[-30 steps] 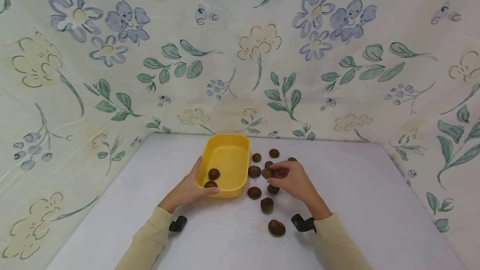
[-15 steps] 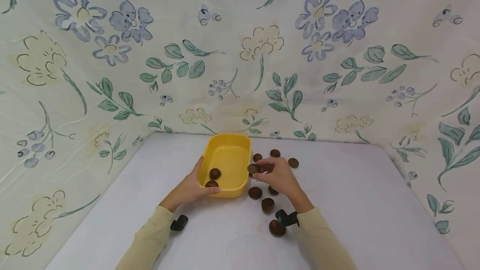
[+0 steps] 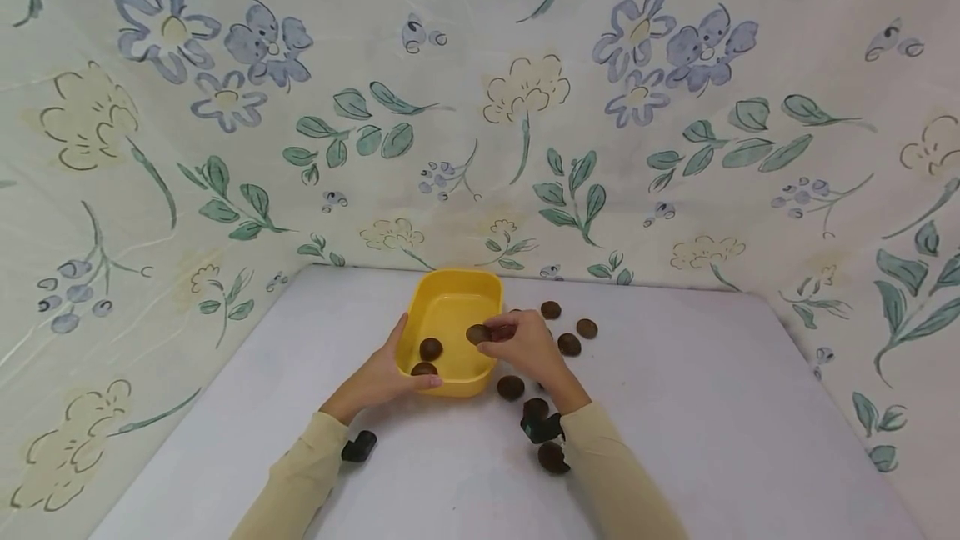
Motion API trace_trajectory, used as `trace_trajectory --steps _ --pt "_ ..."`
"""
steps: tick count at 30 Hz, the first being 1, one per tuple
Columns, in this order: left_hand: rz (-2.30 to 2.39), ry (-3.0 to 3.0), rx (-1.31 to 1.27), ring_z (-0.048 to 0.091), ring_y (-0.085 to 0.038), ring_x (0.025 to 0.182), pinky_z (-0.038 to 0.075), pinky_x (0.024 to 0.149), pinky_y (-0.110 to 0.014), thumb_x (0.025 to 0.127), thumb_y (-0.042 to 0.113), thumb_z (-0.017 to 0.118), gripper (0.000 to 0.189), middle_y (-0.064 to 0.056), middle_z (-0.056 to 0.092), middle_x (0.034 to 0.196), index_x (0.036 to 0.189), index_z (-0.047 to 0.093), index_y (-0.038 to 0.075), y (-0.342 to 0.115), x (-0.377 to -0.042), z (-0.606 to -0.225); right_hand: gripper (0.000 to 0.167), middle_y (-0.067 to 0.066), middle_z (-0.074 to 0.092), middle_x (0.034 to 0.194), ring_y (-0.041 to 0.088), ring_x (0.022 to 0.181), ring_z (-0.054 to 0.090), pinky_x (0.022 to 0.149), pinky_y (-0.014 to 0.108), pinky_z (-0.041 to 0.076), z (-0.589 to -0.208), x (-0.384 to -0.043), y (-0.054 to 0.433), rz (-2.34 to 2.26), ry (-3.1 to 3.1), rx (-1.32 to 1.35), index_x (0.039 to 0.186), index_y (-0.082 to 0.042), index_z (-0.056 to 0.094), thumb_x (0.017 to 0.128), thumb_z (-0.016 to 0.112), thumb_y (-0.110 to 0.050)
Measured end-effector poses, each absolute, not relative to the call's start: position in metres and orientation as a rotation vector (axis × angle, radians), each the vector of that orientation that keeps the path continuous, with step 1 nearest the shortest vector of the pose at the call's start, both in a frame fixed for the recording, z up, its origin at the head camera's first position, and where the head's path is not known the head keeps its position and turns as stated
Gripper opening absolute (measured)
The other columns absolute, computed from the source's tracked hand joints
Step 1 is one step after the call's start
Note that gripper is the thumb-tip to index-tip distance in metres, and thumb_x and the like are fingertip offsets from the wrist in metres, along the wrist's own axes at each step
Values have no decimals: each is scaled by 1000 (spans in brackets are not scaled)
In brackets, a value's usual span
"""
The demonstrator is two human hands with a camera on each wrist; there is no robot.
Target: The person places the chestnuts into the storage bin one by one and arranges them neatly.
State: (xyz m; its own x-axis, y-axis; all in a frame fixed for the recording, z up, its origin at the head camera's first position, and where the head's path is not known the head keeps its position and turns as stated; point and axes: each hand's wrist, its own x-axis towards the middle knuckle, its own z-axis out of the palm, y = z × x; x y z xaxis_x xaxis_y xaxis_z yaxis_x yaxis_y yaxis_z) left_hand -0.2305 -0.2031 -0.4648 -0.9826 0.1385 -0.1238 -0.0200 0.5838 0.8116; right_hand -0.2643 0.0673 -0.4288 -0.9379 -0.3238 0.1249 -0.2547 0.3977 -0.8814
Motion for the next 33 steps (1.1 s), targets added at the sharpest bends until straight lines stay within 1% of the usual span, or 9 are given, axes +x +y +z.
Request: trace_trajectory --steps 8,12,18,24,27,30,33 --pt "1335 2648 99 24 -42 159 26 127 -62 74 56 88 139 -19 14 174 167 -7 16 -204 -231 -467 35 8 77 107 18 94 73 85 34 65 -430 -273 48 -1580 2586 -448 115 -5 78 83 86 -18" --pt "1335 2649 90 23 -42 159 26 127 -62 74 56 89 139 -19 14 174 167 -7 16 -204 -231 -467 35 8 77 108 19 95 72 86 34 64 -433 -277 42 -1588 2566 -437 115 -5 78 83 86 -18" --pt "1324 2655 86 24 -42 159 26 127 -62 74 56 88 139 -18 13 174 167 -7 17 -203 -231 -465 35 10 77 106 17 90 70 84 32 64 -433 -278 33 -1522 2585 -501 114 -3 78 82 86 -16" --pt "1328 2650 74 24 -40 159 26 127 -62 74 56 89 139 -15 13 175 167 -7 18 -202 -231 -464 34 7 78 101 15 85 69 79 30 63 -433 -277 26 -1373 2632 -582 113 -5 79 82 87 -16" --pt "1339 2643 71 24 -39 160 25 128 -62 74 54 89 139 -14 13 175 167 -7 19 -202 -231 -464 31 8 78 99 14 84 68 78 30 62 -432 -278 23 -1302 2672 -648 110 -3 79 82 86 -13" --pt "1339 2648 76 24 -39 160 25 128 -62 74 54 89 139 -15 13 175 167 -7 18 -202 -230 -464 24 8 78 95 14 80 67 76 30 62 -433 -279 19 -1257 2712 -709 104 -2 80 82 85 -9" --pt "1335 2655 83 24 -40 159 26 127 -62 74 55 89 138 -16 13 175 167 -6 17 -202 -230 -464 18 7 77 90 14 78 64 76 30 60 -434 -281 15 -1199 2746 -698 100 -2 81 83 84 -8"
